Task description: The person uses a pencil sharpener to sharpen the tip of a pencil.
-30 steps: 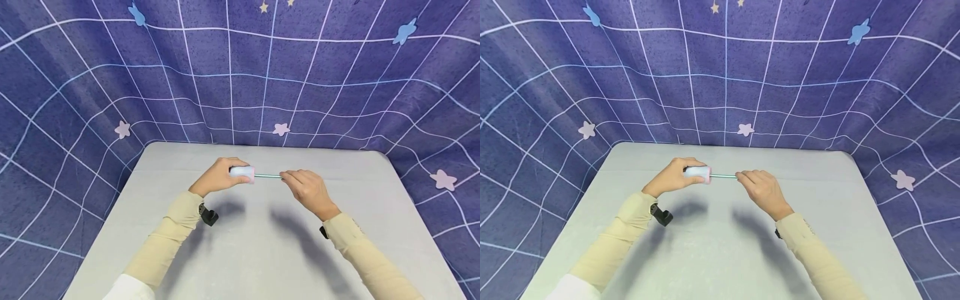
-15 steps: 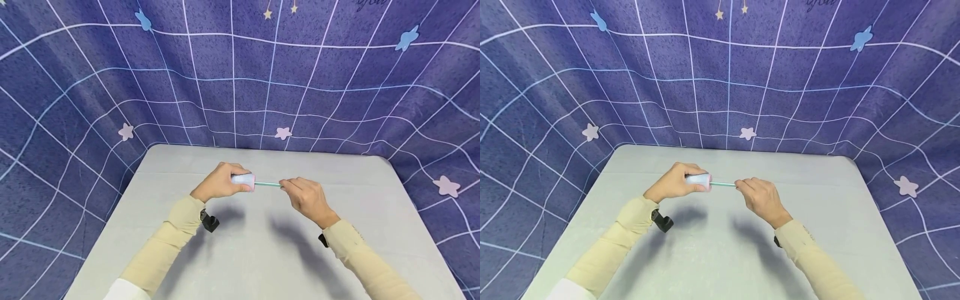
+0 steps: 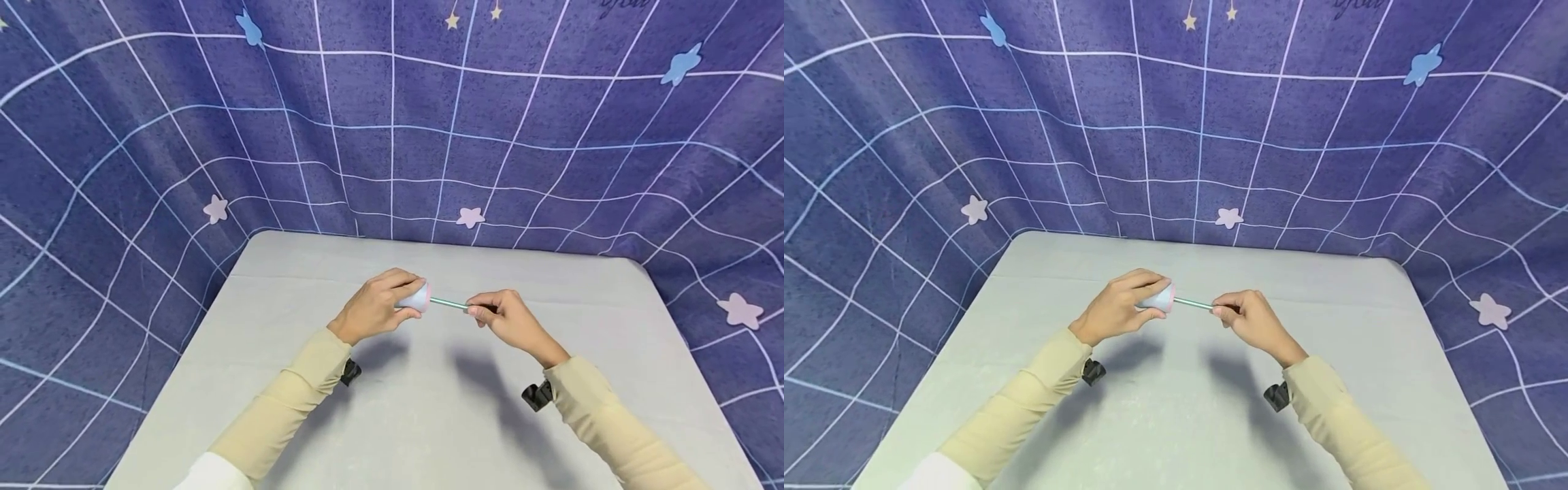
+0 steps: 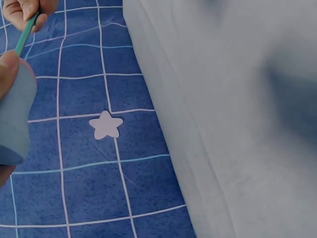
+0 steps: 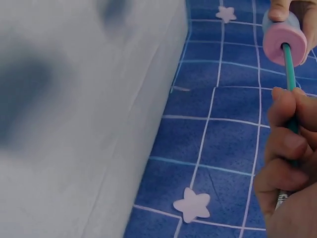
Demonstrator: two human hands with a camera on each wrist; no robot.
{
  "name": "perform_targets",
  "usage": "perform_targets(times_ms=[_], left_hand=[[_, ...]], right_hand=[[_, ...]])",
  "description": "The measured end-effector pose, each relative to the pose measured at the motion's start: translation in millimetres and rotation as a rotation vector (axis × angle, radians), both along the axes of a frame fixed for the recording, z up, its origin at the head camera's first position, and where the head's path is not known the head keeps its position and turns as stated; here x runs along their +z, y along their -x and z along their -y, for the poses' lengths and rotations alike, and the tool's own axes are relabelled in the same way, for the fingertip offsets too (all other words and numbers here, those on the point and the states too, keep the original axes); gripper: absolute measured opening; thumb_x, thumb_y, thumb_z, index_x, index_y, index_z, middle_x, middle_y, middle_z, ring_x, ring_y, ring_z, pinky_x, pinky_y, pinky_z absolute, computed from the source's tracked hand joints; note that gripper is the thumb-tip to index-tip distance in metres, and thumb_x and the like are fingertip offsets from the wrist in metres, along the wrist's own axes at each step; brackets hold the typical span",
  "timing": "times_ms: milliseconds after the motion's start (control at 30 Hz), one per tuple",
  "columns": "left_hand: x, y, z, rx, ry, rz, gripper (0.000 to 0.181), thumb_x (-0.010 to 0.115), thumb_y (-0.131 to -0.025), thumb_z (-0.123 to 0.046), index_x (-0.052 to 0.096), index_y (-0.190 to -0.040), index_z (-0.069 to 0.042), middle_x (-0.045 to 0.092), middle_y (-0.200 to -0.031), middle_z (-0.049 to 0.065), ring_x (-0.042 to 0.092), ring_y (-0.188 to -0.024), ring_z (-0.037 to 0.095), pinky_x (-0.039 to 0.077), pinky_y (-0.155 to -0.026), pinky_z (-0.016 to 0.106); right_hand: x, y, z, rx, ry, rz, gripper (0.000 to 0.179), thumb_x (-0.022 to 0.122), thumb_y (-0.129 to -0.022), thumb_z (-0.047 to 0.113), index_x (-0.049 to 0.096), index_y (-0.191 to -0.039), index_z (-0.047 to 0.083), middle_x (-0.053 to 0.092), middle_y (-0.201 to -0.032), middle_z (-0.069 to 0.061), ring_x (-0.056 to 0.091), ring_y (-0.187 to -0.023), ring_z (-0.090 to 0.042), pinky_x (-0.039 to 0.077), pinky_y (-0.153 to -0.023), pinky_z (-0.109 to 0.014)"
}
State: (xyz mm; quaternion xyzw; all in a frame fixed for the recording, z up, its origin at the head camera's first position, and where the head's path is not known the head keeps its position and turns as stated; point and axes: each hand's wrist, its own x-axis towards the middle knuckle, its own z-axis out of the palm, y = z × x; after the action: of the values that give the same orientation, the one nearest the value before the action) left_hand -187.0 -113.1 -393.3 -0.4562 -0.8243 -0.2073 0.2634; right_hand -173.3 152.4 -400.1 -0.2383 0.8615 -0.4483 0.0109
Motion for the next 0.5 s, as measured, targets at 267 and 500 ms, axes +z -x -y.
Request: perform_targets(times_ms=[267,500], left_hand=[[0.8,3.4,-6.9,0.038,-0.004,0.104,0.052,0.082,-0.073,-0.029,0.068,-0.113,0.001,0.068,-0.105,0.009,0.064,-0.097,0.019,0.053,-0.086,0.028],[7.1,5.6,-12.0,0.05,-0.087,0.426,0.042,0.079,-0.078,-0.03,0.069,-0.111,-0.006,0.068,-0.099,0.003,0.062,-0.083,0.013,0.053,-0.074,0.025]], right_hand=[[-1.6,-2.3,-8.5,-0.038,-0.085,-0.267,0.009,0.072,-0.083,0.008,0.073,-0.091,0.008,0.066,-0.07,0.003,0.043,-0.052,0.001,0.036,-0.046,-0.019],[-11.0,-2.3,-10.8,-0.128,-0.13,-0.729,0.02,0.08,-0.073,0.008,0.071,-0.091,0.011,0.068,-0.076,0.004,0.053,-0.057,-0.003,0.041,-0.049,-0.021]])
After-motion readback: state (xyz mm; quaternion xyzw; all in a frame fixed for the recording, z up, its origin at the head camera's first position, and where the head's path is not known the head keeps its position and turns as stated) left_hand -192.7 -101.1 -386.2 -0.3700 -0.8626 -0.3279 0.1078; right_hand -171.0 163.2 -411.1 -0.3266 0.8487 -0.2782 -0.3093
